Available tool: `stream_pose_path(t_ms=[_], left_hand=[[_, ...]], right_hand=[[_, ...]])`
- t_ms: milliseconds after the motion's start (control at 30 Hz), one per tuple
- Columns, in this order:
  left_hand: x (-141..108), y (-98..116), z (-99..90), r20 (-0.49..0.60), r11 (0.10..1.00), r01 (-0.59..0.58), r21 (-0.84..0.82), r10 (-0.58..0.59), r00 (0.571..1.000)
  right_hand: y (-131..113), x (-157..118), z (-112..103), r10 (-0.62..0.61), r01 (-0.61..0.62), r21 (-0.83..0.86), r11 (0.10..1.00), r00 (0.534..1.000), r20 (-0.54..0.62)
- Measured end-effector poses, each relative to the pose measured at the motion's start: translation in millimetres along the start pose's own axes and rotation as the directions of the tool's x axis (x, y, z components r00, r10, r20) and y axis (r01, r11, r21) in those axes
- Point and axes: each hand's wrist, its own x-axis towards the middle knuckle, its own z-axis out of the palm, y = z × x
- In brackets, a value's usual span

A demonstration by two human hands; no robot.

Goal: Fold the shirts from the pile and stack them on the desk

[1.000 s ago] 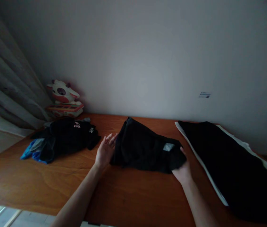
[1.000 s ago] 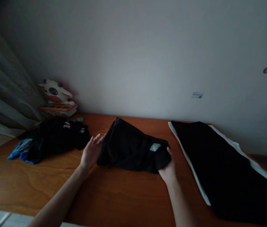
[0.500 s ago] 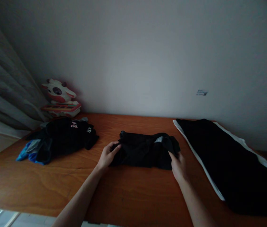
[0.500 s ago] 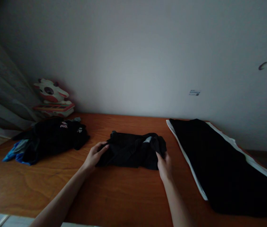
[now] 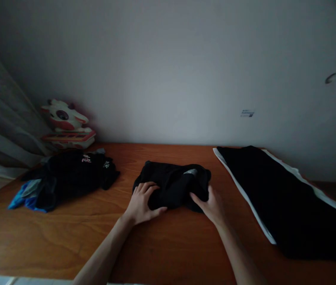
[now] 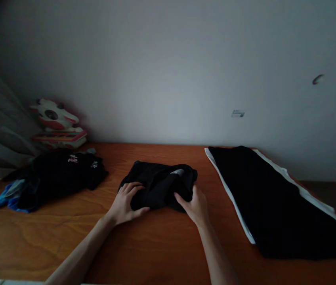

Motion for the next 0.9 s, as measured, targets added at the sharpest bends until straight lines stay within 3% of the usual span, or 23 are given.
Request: stream_pose_path(t_ms=[100,167,233,267,333,400,433,500,567,633,700,767,833,900], left_hand=[[1,-4,8.8,0.032,0.998,0.032,-0.052,-0.03,0.999],[2,-11,9.8,0.015,0.976,0.076,-0.206,-0.075,0.997],[5,-20,5.9,-0.031,0.885,0.197,-0.423,-0.231,0.972],[7,-24,2.4,-0.063,0.792,0.26,-0.553,-0.351,0.934],[13,-35,-6.2,-0.121,0.522,0.268,-0.81,-0.595,0.794],[19,-47,-14.2,-0.144,0.264,0.1,-0.959,-0.763,0.631],[22,-53,-17.1,-0.146,0.182,0.01,-0.983,-0.818,0.557],[25,-63,-19.2,-0.135,0.109,-0.083,-0.991,-0.888,0.439],[25,-69,-16.8,-0.108,0.1,-0.04,-0.994,-0.909,0.403],[22,-69,-11.7,-0.078,0.142,0.115,-0.983,-0.895,0.439],[17,-64,-6.3,-0.098,0.284,0.297,-0.912,-0.852,0.514],[12,-55,-2.2,-0.164,0.486,0.399,-0.778,-0.769,0.617],[7,-46,0.6,-0.164,0.655,0.429,-0.622,-0.645,0.746],[4,-40,2.6,-0.074,0.765,0.426,-0.482,-0.52,0.851]], right_hand=[[-4,-2,0,-0.079,0.073,0.095,0.993,0.995,0.056],[-5,-1,-2,-0.092,0.078,0.191,0.978,0.994,0.065],[-3,3,-4,-0.062,0.055,0.278,0.959,0.998,0.014],[0,6,-6,-0.024,0.034,0.315,0.949,0.999,-0.036],[6,12,-11,0.089,-0.017,0.371,0.929,0.98,-0.177],[13,18,-16,0.194,-0.045,0.406,0.913,0.922,-0.334],[16,20,-18,0.225,-0.044,0.414,0.909,0.888,-0.4],[19,22,-19,0.233,-0.025,0.409,0.912,0.853,-0.468],[18,22,-16,0.204,-0.011,0.389,0.921,0.866,-0.457],[14,21,-12,0.166,-0.01,0.357,0.934,0.898,-0.408],[10,21,-10,0.097,0.017,0.27,0.963,0.909,-0.405],[5,19,-12,-0.021,0.087,0.113,0.99,0.872,-0.49],[0,15,-15,-0.171,0.176,-0.043,0.983,0.818,-0.55],[-6,8,-18,-0.314,0.284,-0.137,0.949,0.822,-0.475]])
